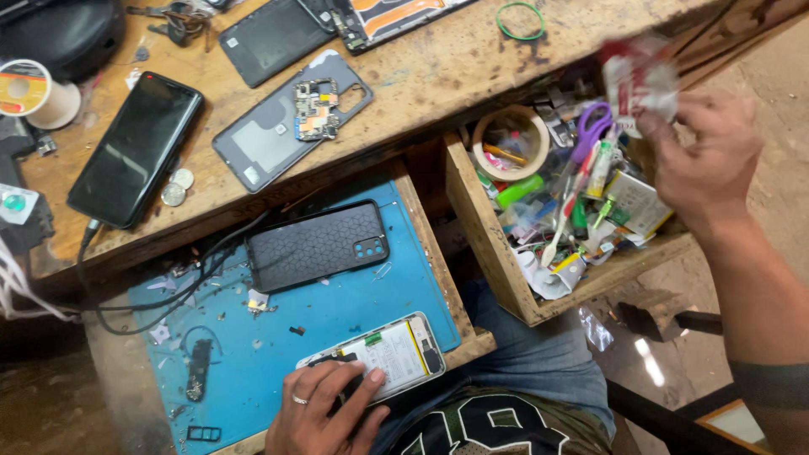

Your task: The person uses a green screwdriver to manipulate components inside a disassembled smartphone. They then retrieve a tube of adhesive from a drawer and apply it to the phone's internal frame. Finally, the person places a light blue back cover onto the device to complete the assembly.

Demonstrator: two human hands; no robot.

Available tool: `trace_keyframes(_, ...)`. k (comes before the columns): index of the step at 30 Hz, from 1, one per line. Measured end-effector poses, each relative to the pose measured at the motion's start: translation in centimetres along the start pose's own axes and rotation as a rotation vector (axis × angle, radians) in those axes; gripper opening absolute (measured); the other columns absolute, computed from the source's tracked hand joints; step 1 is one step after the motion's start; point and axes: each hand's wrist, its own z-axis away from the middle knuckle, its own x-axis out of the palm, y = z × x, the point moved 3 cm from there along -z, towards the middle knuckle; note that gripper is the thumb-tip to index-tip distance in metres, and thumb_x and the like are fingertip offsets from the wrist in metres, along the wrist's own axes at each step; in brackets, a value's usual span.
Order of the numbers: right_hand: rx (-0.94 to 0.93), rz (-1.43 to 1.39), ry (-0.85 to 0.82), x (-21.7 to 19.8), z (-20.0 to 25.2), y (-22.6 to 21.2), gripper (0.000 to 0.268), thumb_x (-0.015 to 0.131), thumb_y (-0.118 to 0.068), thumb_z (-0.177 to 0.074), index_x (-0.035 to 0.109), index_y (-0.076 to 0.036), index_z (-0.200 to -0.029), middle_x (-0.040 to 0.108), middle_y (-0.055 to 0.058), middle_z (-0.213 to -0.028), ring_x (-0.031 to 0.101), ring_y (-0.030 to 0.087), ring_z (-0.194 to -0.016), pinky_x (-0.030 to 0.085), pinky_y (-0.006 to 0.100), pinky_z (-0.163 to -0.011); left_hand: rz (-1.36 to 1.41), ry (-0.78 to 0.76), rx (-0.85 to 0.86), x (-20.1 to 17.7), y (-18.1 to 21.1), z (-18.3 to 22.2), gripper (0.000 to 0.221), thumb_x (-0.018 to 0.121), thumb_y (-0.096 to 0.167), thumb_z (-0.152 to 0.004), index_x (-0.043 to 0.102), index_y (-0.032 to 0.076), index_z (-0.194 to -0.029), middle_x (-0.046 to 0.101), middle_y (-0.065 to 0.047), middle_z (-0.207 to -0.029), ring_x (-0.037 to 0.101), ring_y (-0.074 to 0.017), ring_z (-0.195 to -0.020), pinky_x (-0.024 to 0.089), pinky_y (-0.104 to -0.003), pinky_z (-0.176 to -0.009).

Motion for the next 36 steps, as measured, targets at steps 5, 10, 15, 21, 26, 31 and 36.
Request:
trace_keyframes(5, 0.497, -0.959, 0.132, -1.2, -0.2, -0.2, 0.015, 0.071, -0.016, -0.110, 0.067, -0.001, -0.111, 0.069, 0.004, -0.097, 0.052, 0.010, -0.067, 0.040, 0.025, -0.063, 0.022, 0.050, 0.011, -0.3, 0.2, 0.0, 0.046, 0.081, 0.037, -0.081, 0.073, 0.012, -0.120, 0.063, -0.008, -0.116, 0.059, -0.0250, -0.113, 0.047, -0.043, -0.097)
trace_keyframes(10, 0.680, -1.490, -0.007, -2.2, 2.6, -5.5, 0.013, 0.060, -0.001, -0.105, 0.067, 0.002, -0.116, 0.071, 0.010, -0.106, 0.068, 0.019, -0.088, 0.055, 0.032, -0.079, -0.066, 0.306, -0.048, -1.4, 2.2, -0.2, 0.044, 0.077, 0.044, -0.085, 0.073, 0.014, -0.117, 0.061, -0.008, -0.115, 0.058, -0.0275, -0.112, 0.049, -0.042, -0.100)
trace_keyframes(15, 0.380, -1.649, -0.413, -1.9, 11.1, -14.9, 0.013, 0.068, -0.003, -0.092, 0.066, 0.005, -0.101, 0.074, 0.024, -0.094, 0.073, 0.029, -0.078, 0.062, 0.040, -0.069, 0.168, 0.304, -0.155, -1.1, 7.5, -2.1, 0.045, 0.070, 0.038, -0.095, 0.071, 0.004, -0.125, 0.065, -0.012, -0.122, 0.066, -0.0280, -0.116, 0.055, -0.045, -0.101)
trace_keyframes(21, 0.676, -1.447, -0.601, 1.9, 21.8, -15.8, 0.052, 0.080, -0.017, -0.085, 0.059, 0.009, -0.124, 0.069, 0.034, -0.105, 0.070, 0.039, -0.099, 0.059, 0.047, -0.087, 0.467, 0.216, -0.116, 2.9, 10.3, -3.5, 0.019, 0.069, 0.014, -0.101, 0.071, -0.002, -0.112, 0.071, -0.015, -0.096, 0.076, -0.0280, -0.085, 0.065, -0.039, -0.076)
trace_keyframes(26, -0.030, -0.981, -0.303, 2.6, 21.9, -9.0, 0.085, 0.084, -0.037, -0.079, 0.044, -0.002, -0.145, 0.061, 0.026, -0.135, 0.072, 0.018, -0.104, 0.060, 0.027, -0.086, 0.259, 0.233, -0.063, 5.5, 10.6, -2.0, 0.014, 0.074, 0.012, -0.098, 0.068, 0.002, -0.092, 0.063, -0.011, -0.082, 0.070, -0.0245, -0.069, 0.059, -0.038, -0.060)
trace_keyframes(31, 0.986, -1.462, -0.209, 9.5, 26.6, -6.4, 0.050, 0.065, -0.014, -0.098, 0.058, 0.011, -0.141, 0.064, 0.027, -0.138, 0.066, 0.028, -0.123, 0.055, 0.040, -0.096, 0.159, 0.301, 0.010, 6.1, 12.2, -1.4, 0.014, 0.076, 0.015, -0.092, 0.064, 0.007, -0.090, 0.061, -0.007, -0.083, 0.067, -0.0189, -0.069, 0.055, -0.033, -0.057)
trace_keyframes(36, 0.896, -1.454, -0.144, 11.7, 31.2, -3.1, 0.033, 0.059, -0.015, -0.103, 0.065, 0.011, -0.123, 0.067, 0.025, -0.105, 0.065, 0.032, -0.093, 0.054, 0.044, -0.080, 0.086, 0.266, 0.077, 6.2, 13.3, -0.7, 0.006, 0.072, 0.011, -0.096, 0.066, 0.010, -0.095, 0.064, -0.006, -0.089, 0.068, -0.0129, -0.072, 0.051, -0.029, -0.058)
